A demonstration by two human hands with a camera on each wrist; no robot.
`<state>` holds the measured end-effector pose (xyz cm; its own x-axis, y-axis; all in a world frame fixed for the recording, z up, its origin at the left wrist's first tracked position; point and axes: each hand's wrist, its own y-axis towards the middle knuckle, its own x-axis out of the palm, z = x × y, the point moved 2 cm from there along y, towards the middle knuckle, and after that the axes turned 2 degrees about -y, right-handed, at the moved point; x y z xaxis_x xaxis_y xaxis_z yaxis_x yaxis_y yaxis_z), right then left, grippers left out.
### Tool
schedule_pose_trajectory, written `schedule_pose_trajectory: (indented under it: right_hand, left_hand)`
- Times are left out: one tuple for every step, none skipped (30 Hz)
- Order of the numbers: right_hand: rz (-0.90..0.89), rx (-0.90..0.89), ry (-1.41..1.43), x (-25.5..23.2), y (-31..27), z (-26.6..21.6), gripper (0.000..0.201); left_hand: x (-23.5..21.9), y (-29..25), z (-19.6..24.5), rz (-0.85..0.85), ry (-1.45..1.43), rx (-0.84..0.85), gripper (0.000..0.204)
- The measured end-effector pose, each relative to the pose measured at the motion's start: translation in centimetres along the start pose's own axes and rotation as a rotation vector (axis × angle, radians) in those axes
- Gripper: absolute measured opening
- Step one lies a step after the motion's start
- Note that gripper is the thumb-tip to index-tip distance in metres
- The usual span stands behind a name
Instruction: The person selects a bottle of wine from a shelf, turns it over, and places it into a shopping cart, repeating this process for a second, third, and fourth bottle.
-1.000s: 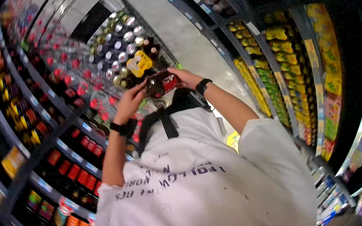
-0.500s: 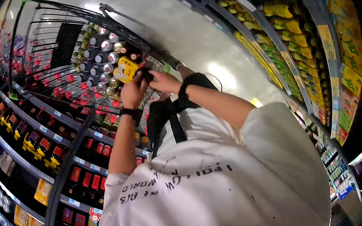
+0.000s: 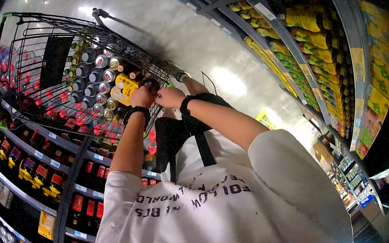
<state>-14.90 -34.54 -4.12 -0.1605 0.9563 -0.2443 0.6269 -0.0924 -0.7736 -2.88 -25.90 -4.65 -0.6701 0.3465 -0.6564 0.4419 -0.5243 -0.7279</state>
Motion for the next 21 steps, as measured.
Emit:
schedule_pose_trajectory:
  right_hand:
    - [-0.043,-0.004,-0.070,0.2,-0.2,0.5,0.044]
    - [-0.046,-0.008,-0.084,0.3,-0.4,0.9,0.044]
    - [0.005,-0.058,-0.090,0.3,-0.8,1.2,0.042]
    - [0.055,-0.110,-0.095,0.0,-1.3,1.0,0.041]
    - [0.057,-0.135,-0.116,-0.3,-1.8,0.8,0.040]
    - [0.090,-0.229,-0.107,0.3,-1.4,1.5,0.039]
    - [0.063,-0.228,-0.113,0.0,-1.6,1.4,0.039]
    - [0.037,-0.226,-0.117,-0.2,-1.9,1.1,0.039]
    - [0.037,-0.238,-0.131,0.0,-1.9,1.3,0.039]
    - [0.053,-0.252,-0.129,0.2,-1.7,1.6,0.037]
    - [0.064,-0.266,-0.126,0.3,-1.7,2.0,0.035]
    - [0.058,-0.276,-0.141,-0.1,-2.0,1.4,0.035]
    - [0.019,-0.238,-0.131,-0.7,-2.5,0.7,0.037]
    - [-0.020,-0.203,-0.121,-1.2,-3.0,-0.2,0.039]
    - [0.003,-0.259,-0.143,-1.0,-2.9,0.1,0.037]
    - [-0.005,-0.279,-0.155,-0.8,-2.7,0.4,0.037]
    - [-0.002,-0.289,-0.181,-0.6,-2.4,0.6,0.037]
    - [0.000,-0.301,-0.205,-0.4,-2.3,0.7,0.037]
    - [0.015,-0.286,-0.209,-0.3,-2.5,0.3,0.038]
    - [0.003,-0.315,-0.220,-0.4,-2.6,-0.3,0.038]
    - [-0.052,-0.238,-0.250,-0.6,-2.7,-1.2,0.039]
  left_hand:
    - [0.1,0.2,0.0,0.000,0.010,0.016,0.035]
    - [0.4,0.5,0.0,0.007,-0.001,0.010,0.035]
    - [1.5,1.3,-0.3,0.007,0.012,-0.001,0.033]
    - [2.1,1.8,-0.5,0.008,0.026,-0.012,0.031]
    - [2.7,2.0,-0.7,0.060,0.026,0.013,0.030]
    - [3.2,2.1,-0.8,0.078,0.011,0.006,0.029]
    - [3.9,2.2,-0.9,0.072,0.005,-0.015,0.028]
    - [4.6,2.4,-1.1,0.065,0.001,-0.036,0.027]
    - [4.4,2.6,-1.0,-0.034,-0.017,-0.076,0.042]
    - [4.2,2.6,-0.6,-0.033,-0.021,-0.087,0.040]
    - [4.5,2.8,-0.6,-0.020,-0.061,-0.093,0.040]
    - [5.2,3.0,-0.9,-0.008,-0.102,-0.100,0.041]
    - [4.7,2.5,-0.7,0.003,-0.113,-0.112,0.041]
    - [4.2,1.8,-0.6,0.017,-0.142,-0.114,0.043]
    - [3.5,0.9,-0.4,0.034,-0.168,-0.117,0.046]
    - [3.1,0.2,-0.5,0.030,-0.198,-0.129,0.051]
    - [2.5,-0.6,-0.7,0.059,-0.248,-0.120,0.052]
    - [2.1,-1.6,-0.9,0.087,-0.295,-0.112,0.052]
    - [0.6,-3.2,-0.7,0.061,-0.306,-0.150,0.051]
    - [0.5,-4.3,-1.3,0.122,-0.368,-0.120,0.049]
    - [0.2,-5.5,-1.9,0.141,-0.416,-0.124,0.048]
